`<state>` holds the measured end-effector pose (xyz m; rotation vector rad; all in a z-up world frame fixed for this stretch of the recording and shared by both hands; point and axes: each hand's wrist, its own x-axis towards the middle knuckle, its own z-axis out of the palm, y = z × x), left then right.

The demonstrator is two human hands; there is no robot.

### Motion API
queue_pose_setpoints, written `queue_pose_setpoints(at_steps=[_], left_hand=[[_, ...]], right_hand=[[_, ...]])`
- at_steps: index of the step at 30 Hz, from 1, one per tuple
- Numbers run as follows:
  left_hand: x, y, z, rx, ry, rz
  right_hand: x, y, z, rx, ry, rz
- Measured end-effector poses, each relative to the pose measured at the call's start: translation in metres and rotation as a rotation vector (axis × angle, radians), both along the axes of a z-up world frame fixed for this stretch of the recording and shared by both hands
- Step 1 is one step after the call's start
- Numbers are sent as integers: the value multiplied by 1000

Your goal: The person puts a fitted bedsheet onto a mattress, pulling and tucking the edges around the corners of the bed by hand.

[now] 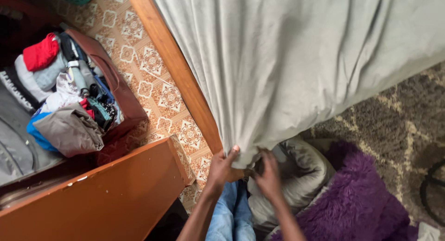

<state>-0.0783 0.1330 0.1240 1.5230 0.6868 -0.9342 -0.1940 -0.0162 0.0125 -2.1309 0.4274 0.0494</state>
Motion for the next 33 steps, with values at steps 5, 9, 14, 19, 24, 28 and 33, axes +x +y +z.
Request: queue_pose_setpoints(at_steps=[5,9,14,19,24,28,33], left_hand=[[-40,-1,-13,-147,-45,8],[-64,10,-30,24,-90,-139],[-77,5,-46,50,-167,-307],[-91,-27,-28,35,-257,-266],[-120,-42,-32,492,-361,-420],[-120,-46,-36,529,-668,-516],[-73,-50,-1,362,-198,-643]], right_hand=[[-14,37,-11,343,104,-223],[-57,39,-25,158,21,-344],[-70,19,-18,372,172,-465],[-76,13,-19,239,174,-405],[-92,7,-59,301,248,-458],[-67,-9,-54,568,299,-666],[-5,-14,-25,720,348,-651]])
